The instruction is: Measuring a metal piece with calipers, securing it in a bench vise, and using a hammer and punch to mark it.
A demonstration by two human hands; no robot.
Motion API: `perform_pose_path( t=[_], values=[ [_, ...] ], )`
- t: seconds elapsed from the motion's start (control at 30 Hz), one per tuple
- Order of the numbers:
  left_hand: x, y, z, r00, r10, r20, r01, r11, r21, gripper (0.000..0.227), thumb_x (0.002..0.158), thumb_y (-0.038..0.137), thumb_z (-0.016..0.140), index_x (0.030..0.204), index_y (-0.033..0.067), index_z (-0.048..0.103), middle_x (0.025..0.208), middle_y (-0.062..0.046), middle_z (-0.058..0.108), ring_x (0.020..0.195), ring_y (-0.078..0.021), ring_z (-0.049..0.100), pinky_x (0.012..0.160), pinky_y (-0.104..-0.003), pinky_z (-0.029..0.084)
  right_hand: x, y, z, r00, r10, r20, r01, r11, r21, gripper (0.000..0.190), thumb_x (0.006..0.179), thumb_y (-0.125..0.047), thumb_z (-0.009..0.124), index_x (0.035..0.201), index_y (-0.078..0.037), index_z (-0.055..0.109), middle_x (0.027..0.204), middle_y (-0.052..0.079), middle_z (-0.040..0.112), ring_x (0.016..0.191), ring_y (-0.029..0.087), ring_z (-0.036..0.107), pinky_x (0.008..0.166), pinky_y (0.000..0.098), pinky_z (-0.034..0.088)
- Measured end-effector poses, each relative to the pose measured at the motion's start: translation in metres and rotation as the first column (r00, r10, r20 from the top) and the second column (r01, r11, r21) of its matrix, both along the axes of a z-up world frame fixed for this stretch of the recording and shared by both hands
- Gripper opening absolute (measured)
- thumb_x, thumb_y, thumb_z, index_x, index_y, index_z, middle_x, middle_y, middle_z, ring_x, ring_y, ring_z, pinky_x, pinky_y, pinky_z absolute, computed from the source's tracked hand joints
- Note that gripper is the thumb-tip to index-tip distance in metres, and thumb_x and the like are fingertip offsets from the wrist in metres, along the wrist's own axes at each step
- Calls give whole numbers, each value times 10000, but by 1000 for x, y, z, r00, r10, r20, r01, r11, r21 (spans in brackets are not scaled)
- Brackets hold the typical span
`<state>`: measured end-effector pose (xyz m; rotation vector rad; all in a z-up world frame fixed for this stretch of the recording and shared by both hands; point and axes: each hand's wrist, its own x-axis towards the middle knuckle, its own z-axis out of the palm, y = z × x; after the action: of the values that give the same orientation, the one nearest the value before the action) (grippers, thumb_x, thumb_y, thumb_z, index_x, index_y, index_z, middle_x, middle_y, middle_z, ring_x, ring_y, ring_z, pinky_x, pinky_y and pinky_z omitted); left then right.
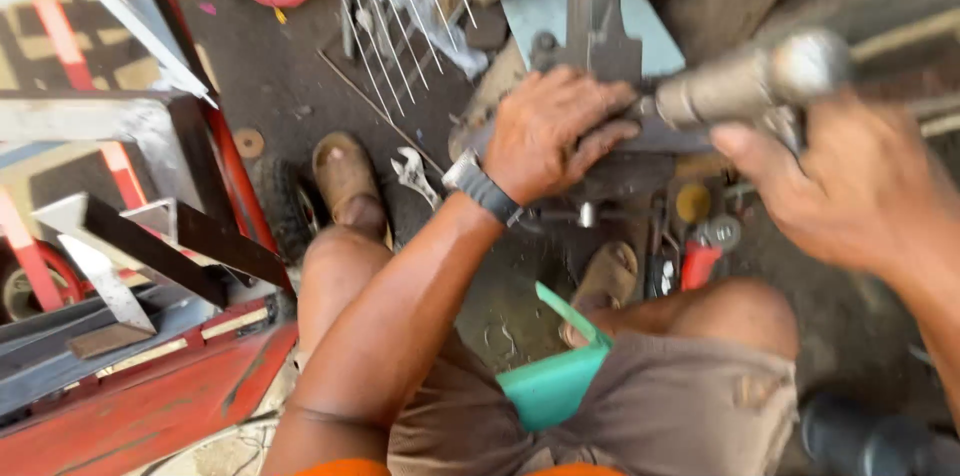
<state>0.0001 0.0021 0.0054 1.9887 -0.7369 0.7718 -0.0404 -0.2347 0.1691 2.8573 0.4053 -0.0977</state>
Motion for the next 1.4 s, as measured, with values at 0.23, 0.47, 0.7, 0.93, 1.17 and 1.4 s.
perform_pose_path(
  t=[0.23,0.47,0.7,0.93,1.17,1.4],
  values=[
    [-1,6,4,898,-254,-358,-11,802,-597,196,1032,326,648,1121,152,623,1058,-29,708,970,-188,703,880,-358,624,-91,-40,-62,859,-184,-477,512,310,801,378,1062,-371,558,865,-63,651,677,113,698,531,215,672,509,328,562],
    [2,17,-6,847,-278,-452,-362,322,-875,171,1039,291,601,952,162,530,865,-49,683,740,-145,626,677,-298,531,-169,-55,-177,492,-69,-868,689,-579,437,163,1007,-211,632,1138,-142,563,802,102,596,534,224,585,412,354,501],
    [-13,27,-7,806,-249,-536,-375,485,-790,207,1047,293,574,942,125,513,794,-66,661,712,-120,591,694,-269,490,-158,-61,-208,430,-154,-890,720,-536,441,183,946,-184,696,1030,-45,612,892,98,646,575,207,602,431,339,491],
    [-11,27,-22,779,-281,-561,-425,421,-801,170,1035,288,597,950,151,543,787,-47,679,662,-108,556,628,-282,458,-160,-49,-135,464,-165,-870,797,-350,492,620,847,-59,659,1437,-151,493,923,147,589,544,285,554,410,389,435],
    [-5,36,-15,761,-368,-534,-500,191,-845,202,1008,254,639,1077,75,577,777,-105,658,609,-160,611,571,-285,571,-203,-24,-175,412,-7,-911,907,105,409,911,761,-45,828,1586,-172,463,933,186,734,531,219,601,469,358,585],
    [-3,91,-17,726,-278,-629,-596,200,-777,280,1014,230,629,1246,88,562,891,-97,712,680,-162,686,566,-302,633,-168,51,-155,454,48,-890,863,223,452,870,799,-2,774,1591,-205,475,921,122,646,606,175,576,496,331,571]
  ],
)
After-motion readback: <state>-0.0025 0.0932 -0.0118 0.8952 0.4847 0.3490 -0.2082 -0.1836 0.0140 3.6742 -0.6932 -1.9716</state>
